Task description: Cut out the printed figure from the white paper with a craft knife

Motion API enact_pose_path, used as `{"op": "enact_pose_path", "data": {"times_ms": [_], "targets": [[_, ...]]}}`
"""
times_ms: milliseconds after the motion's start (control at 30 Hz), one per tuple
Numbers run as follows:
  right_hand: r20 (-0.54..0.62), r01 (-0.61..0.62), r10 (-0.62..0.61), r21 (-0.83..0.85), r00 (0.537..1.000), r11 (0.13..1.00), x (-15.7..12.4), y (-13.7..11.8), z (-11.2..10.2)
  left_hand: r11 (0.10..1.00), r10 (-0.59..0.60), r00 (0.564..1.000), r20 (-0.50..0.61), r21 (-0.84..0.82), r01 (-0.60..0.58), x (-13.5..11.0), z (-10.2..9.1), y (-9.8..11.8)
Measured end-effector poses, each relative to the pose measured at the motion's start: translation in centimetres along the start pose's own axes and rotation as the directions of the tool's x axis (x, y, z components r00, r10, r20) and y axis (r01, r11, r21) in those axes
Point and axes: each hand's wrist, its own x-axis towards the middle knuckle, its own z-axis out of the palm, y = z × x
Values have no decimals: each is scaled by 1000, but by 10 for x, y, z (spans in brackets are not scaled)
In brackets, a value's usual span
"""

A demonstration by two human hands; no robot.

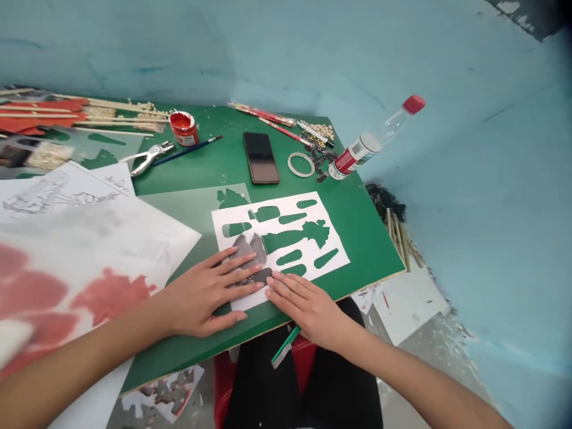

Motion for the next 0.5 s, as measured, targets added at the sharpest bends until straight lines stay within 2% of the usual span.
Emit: {"op": "enact_pose_path", "data": {"times_ms": [300,500], "targets": [[17,19,-20,28,1000,999,-1,3,-2,998,-64,998,-17,10,64,-2,1,5],[-82,-25,31,83,996,996,-1,3,5,994,-111,994,21,0,111,2,-4,7]]}}
